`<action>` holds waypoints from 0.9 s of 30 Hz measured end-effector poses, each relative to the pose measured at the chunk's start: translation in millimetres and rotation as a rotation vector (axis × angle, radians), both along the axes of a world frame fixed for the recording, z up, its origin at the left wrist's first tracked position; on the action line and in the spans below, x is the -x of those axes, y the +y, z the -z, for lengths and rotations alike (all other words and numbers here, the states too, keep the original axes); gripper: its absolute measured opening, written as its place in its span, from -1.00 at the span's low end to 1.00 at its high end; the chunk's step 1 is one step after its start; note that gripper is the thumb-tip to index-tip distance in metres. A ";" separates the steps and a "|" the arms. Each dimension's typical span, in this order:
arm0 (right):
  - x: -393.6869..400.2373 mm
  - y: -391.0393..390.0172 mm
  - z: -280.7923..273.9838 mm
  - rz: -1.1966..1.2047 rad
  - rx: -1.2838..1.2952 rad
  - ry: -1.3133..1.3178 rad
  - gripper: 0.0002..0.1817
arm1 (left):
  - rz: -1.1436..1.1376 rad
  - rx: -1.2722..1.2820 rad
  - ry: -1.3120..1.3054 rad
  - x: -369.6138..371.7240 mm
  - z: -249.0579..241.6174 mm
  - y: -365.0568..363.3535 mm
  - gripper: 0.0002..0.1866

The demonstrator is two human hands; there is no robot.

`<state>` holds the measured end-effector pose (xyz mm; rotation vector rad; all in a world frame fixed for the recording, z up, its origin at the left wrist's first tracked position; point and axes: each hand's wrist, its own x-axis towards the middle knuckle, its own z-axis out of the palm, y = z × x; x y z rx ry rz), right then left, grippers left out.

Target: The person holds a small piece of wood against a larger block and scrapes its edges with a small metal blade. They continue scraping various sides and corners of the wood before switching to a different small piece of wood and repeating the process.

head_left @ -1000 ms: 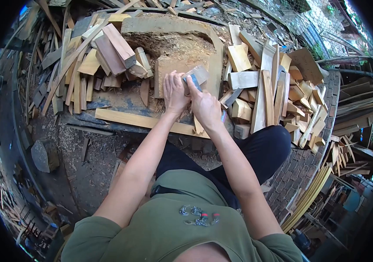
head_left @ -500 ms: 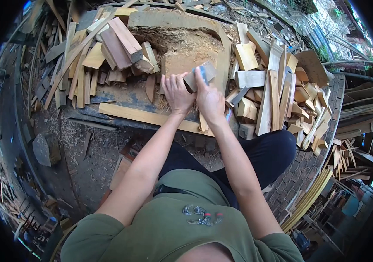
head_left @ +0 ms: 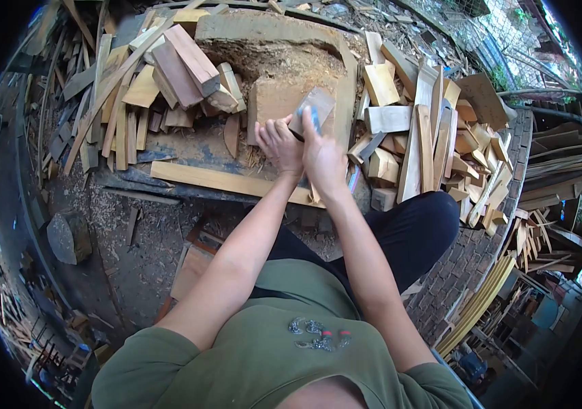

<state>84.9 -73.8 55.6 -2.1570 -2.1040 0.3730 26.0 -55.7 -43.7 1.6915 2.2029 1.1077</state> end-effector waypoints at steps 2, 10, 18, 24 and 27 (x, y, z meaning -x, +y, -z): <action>-3.7 18.3 -1.4 0.083 0.057 0.002 -0.36 | 0.008 -0.024 -0.020 1.0 -11.0 -1.9 -0.66; 9.8 -2.4 -16.4 0.020 0.098 -0.064 -0.42 | 0.002 -0.022 0.038 2.2 0.6 -1.7 -0.70; 8.2 12.2 0.4 0.083 0.010 -0.092 -0.41 | 0.012 -0.030 0.021 1.0 -7.9 0.4 -0.71; 18.6 -7.6 -1.7 0.002 -0.005 -0.165 -0.36 | 0.036 -0.015 0.080 3.4 11.3 0.1 -0.51; 7.3 16.5 5.5 0.108 -0.049 -0.154 -0.38 | 0.047 -0.012 -0.027 3.7 -7.2 -1.4 -0.50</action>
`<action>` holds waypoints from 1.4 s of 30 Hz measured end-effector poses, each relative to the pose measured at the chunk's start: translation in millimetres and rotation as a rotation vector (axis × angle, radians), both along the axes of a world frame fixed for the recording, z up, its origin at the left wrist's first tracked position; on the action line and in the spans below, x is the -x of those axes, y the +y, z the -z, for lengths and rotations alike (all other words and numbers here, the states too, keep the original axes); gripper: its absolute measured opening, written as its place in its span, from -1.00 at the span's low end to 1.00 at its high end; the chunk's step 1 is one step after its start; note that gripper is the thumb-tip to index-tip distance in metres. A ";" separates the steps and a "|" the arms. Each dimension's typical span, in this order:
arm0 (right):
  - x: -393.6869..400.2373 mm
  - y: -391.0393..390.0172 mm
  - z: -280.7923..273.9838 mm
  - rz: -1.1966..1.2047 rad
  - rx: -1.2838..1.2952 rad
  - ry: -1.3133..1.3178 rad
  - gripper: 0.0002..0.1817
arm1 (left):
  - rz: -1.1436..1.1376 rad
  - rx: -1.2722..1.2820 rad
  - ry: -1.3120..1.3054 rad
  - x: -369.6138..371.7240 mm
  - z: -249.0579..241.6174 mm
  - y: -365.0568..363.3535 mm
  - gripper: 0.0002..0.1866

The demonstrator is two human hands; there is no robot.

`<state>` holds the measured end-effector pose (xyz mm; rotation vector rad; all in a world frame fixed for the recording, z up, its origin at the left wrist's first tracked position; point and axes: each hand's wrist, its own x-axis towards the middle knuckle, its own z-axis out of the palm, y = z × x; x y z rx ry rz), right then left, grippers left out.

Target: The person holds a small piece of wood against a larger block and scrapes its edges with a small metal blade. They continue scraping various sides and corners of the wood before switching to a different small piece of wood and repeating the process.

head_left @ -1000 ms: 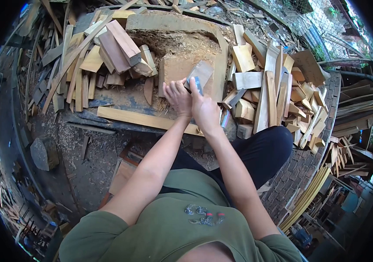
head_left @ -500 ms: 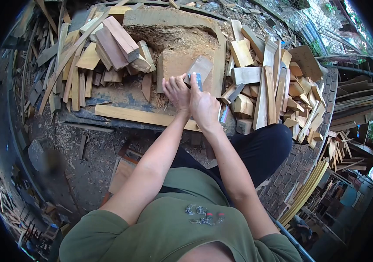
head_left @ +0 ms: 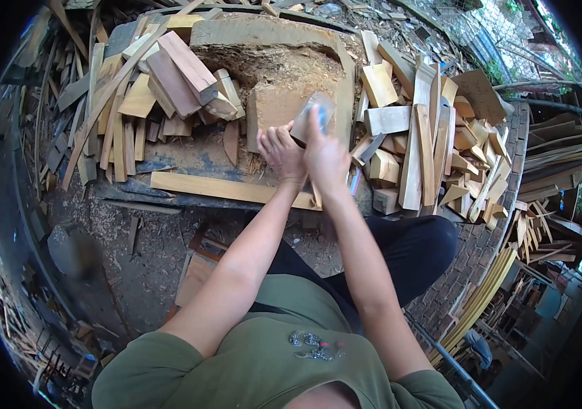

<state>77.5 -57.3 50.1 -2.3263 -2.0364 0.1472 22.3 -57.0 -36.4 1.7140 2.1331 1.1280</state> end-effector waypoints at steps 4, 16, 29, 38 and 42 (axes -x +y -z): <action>-27.0 21.3 -4.3 0.055 0.072 0.140 -0.41 | 0.039 0.027 -0.062 0.1 -4.5 0.2 -0.40; -35.0 17.9 -4.4 0.116 0.092 0.362 -0.43 | 0.031 0.047 -0.013 1.3 -8.4 1.1 -0.33; -37.8 1.6 2.1 0.035 -0.019 0.245 -0.38 | 0.264 0.128 0.069 32.3 -22.9 6.2 -0.29; -46.9 12.1 -6.2 -0.096 0.027 0.178 -0.42 | 0.343 0.208 0.242 25.0 -41.9 34.7 -0.32; -58.9 16.7 -22.8 -0.194 0.121 0.117 -0.41 | 0.304 0.209 0.303 20.7 -41.6 32.9 -0.33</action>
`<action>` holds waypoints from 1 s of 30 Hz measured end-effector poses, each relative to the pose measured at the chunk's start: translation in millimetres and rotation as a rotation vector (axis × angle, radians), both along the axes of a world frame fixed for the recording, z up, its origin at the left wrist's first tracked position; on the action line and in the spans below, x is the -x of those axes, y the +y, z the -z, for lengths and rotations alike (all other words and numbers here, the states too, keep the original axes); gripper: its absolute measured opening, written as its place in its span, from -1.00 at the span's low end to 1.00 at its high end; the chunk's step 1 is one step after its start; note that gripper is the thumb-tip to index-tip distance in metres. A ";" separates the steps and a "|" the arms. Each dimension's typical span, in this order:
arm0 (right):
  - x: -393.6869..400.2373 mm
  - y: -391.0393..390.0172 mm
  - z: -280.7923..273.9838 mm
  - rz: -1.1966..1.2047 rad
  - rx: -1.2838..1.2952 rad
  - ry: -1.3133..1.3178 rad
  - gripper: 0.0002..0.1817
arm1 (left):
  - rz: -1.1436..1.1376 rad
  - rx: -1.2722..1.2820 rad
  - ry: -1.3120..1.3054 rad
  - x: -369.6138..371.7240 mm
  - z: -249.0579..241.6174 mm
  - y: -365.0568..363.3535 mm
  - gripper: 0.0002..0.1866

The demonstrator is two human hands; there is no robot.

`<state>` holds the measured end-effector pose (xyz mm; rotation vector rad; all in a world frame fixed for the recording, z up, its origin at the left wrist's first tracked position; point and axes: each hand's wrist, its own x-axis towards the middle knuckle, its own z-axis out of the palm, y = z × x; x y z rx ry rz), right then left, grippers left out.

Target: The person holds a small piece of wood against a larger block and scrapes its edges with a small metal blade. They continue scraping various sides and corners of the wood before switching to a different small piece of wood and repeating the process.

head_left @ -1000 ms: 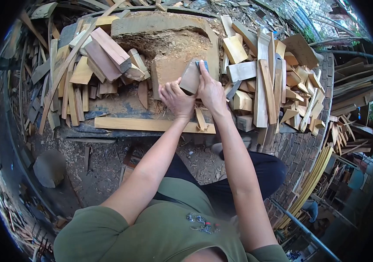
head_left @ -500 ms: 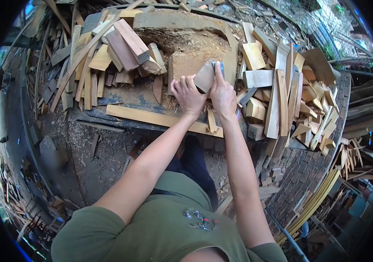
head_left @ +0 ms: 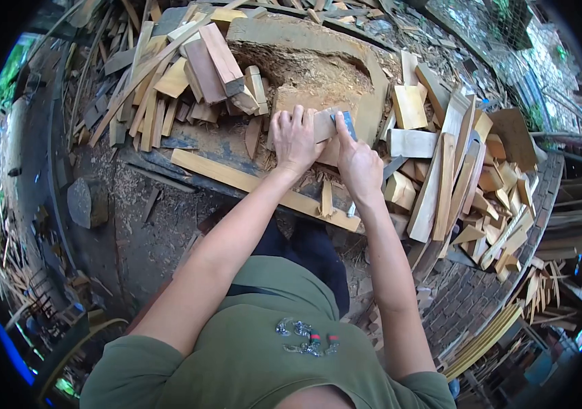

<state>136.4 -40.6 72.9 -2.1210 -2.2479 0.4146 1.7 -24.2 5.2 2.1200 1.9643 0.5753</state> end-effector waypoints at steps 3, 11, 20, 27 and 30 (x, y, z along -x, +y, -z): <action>-6.8 6.2 1.7 -0.064 -0.017 -0.030 -0.40 | -0.037 -0.001 0.015 -6.9 0.4 -1.4 -0.33; -11.9 12.7 10.5 -0.126 -0.101 0.004 -0.41 | -0.077 -0.011 0.048 -9.6 -1.6 -2.0 -0.35; -20.1 22.7 11.6 -0.235 -0.133 -0.035 -0.39 | -0.111 -0.007 0.071 -12.6 -3.1 -2.5 -0.34; -24.0 31.0 15.6 -0.273 -0.153 -0.001 -0.39 | -0.103 0.015 0.080 -14.3 -4.6 -2.8 -0.29; -26.7 26.8 16.1 -0.264 -0.074 -0.026 -0.38 | -0.106 0.047 0.042 -13.4 -2.7 -3.7 -0.30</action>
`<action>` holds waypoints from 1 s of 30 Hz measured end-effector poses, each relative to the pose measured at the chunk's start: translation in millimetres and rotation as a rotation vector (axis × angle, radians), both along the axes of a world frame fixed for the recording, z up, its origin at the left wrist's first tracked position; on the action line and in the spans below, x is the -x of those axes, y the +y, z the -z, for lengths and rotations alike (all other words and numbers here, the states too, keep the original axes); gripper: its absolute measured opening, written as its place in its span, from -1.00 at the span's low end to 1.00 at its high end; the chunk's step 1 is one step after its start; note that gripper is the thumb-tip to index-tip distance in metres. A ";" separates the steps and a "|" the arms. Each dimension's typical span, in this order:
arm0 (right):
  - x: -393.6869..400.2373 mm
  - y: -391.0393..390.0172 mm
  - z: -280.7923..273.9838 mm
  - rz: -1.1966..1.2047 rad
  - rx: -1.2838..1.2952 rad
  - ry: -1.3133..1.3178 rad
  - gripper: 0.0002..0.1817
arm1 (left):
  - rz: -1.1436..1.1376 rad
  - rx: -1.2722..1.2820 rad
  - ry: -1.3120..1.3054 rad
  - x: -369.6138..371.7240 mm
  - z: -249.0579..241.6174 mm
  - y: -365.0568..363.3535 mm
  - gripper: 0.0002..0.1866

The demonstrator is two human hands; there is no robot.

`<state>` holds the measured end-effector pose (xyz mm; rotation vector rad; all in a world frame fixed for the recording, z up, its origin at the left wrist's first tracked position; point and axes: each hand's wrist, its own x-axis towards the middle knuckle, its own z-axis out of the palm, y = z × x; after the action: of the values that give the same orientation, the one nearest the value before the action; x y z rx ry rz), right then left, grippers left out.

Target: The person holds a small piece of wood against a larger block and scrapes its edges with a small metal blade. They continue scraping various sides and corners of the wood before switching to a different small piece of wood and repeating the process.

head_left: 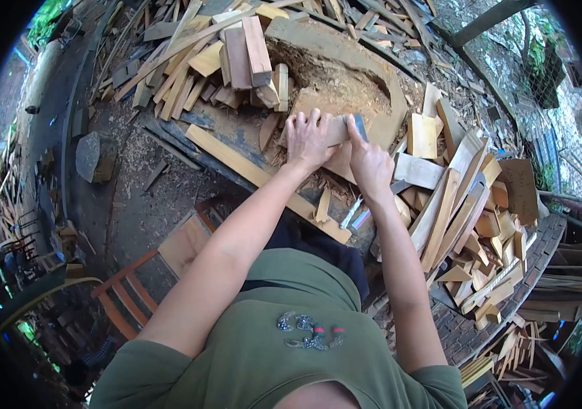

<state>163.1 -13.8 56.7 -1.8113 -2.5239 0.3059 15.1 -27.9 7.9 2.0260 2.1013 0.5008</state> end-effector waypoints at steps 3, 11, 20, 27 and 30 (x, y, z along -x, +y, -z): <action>6.0 12.4 5.8 0.005 -0.083 0.020 -0.40 | -0.002 0.020 0.007 -1.3 -1.1 0.4 -0.30; 2.1 5.6 9.9 0.026 -0.079 0.066 -0.43 | -0.002 -0.026 0.030 -3.0 -0.6 -4.4 -0.30; -3.2 -3.4 -2.7 0.016 -0.027 0.056 -0.43 | -0.023 -0.051 0.036 -4.4 3.6 -1.6 -0.27; -7.2 -7.5 -1.9 0.042 -0.023 0.060 -0.44 | -0.055 -0.011 0.004 -6.2 2.3 -0.6 -0.34; -11.3 -12.5 -1.8 0.049 -0.062 0.082 -0.44 | -0.071 0.012 -0.019 -8.5 2.1 0.6 -0.33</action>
<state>174.4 -26.3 58.5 -1.7963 -2.4035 0.2912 23.6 -27.3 5.8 1.9379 2.1659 0.5149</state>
